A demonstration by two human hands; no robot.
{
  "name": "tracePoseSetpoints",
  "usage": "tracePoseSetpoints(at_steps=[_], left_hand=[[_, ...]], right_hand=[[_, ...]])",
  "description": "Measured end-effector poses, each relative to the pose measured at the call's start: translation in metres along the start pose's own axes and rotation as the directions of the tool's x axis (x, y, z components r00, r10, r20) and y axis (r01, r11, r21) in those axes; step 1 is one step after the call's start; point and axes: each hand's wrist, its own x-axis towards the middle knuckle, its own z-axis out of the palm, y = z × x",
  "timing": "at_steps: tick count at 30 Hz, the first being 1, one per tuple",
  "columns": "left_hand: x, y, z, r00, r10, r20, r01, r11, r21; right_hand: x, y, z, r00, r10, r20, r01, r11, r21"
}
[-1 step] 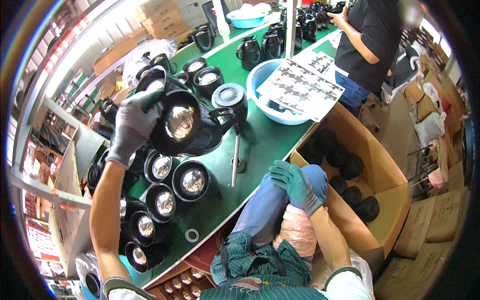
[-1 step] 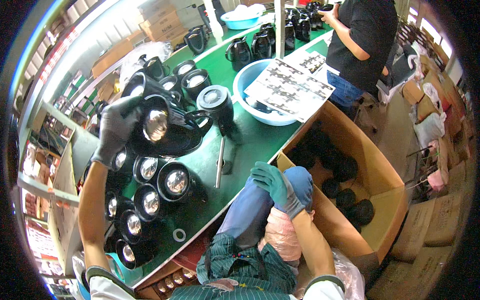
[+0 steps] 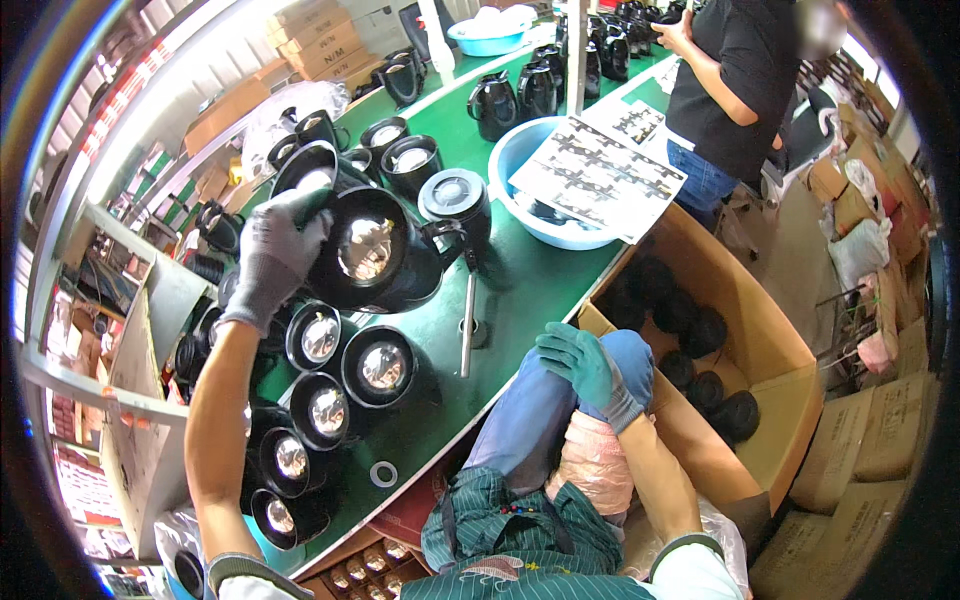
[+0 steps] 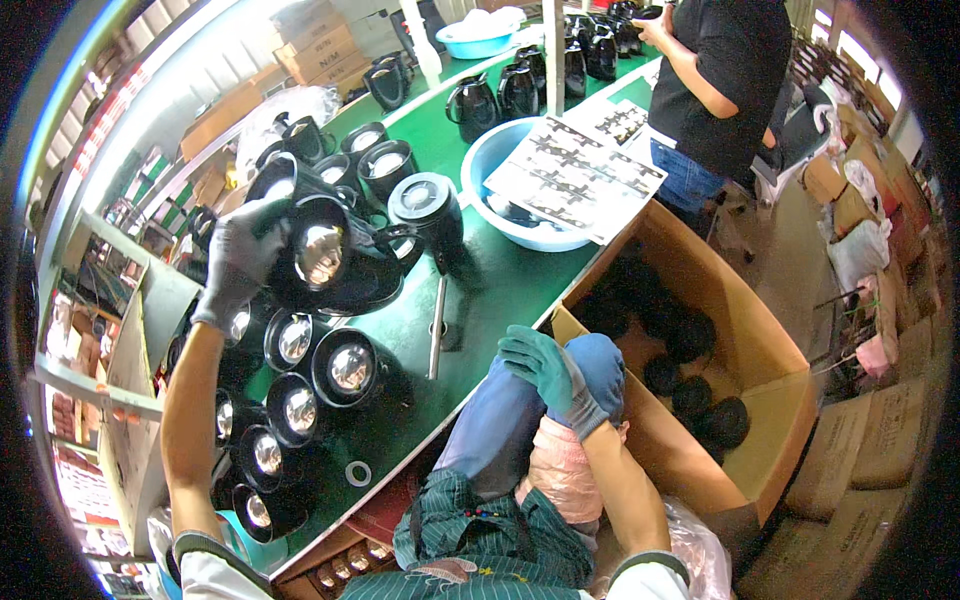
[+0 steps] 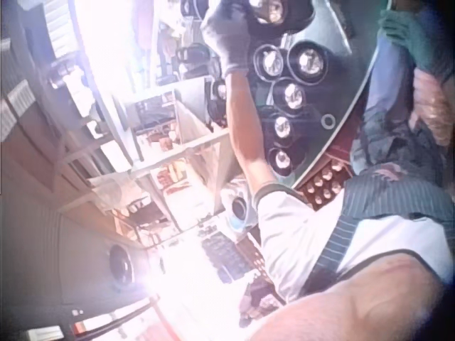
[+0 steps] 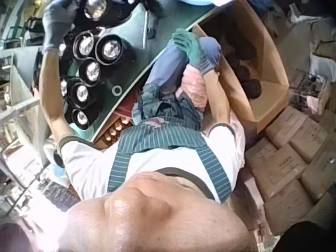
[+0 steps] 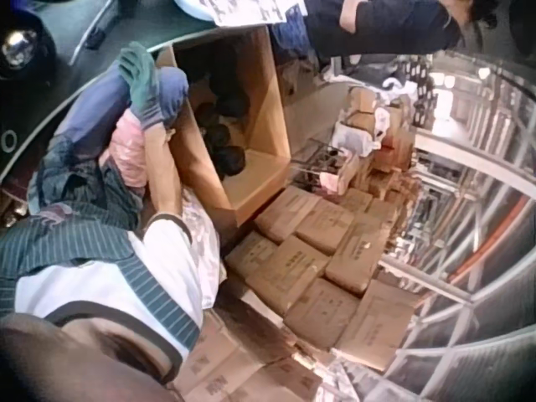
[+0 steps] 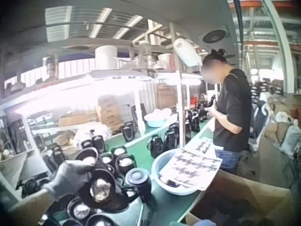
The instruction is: The person assembles black kettles by inserting a metal rod into the base, screwing on a lid, and inspecting the interior. The person handles each kettle one at a time, places completed units on a green table, and retrieves new parts from a cardboard box.
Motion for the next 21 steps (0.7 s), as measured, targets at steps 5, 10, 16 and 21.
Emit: tracePoseSetpoints(at_steps=[5, 10, 16, 21], left_hand=[[0.011, 0.006, 0.068, 0.994, -0.067, 0.091, 0.054, 0.989, 0.134], [0.010, 0.017, 0.080, 0.999, -0.020, 0.045, 0.013, 0.989, 0.148], [-0.006, 0.033, 0.072, 0.999, 0.044, -0.005, -0.044, 0.995, 0.093], [-0.014, 0.022, 0.084, 0.997, -0.017, 0.074, 0.011, 0.997, 0.079]], right_hand=[[-0.002, -0.003, -0.005, 1.000, -0.016, 0.020, 0.016, 1.000, -0.009], [-0.001, -0.006, -0.003, 0.999, -0.037, 0.003, 0.037, 0.994, -0.099], [0.003, -0.004, -0.004, 1.000, -0.008, -0.007, 0.008, 0.994, -0.107], [0.004, 0.001, -0.002, 1.000, -0.018, 0.002, 0.018, 0.989, -0.149]])
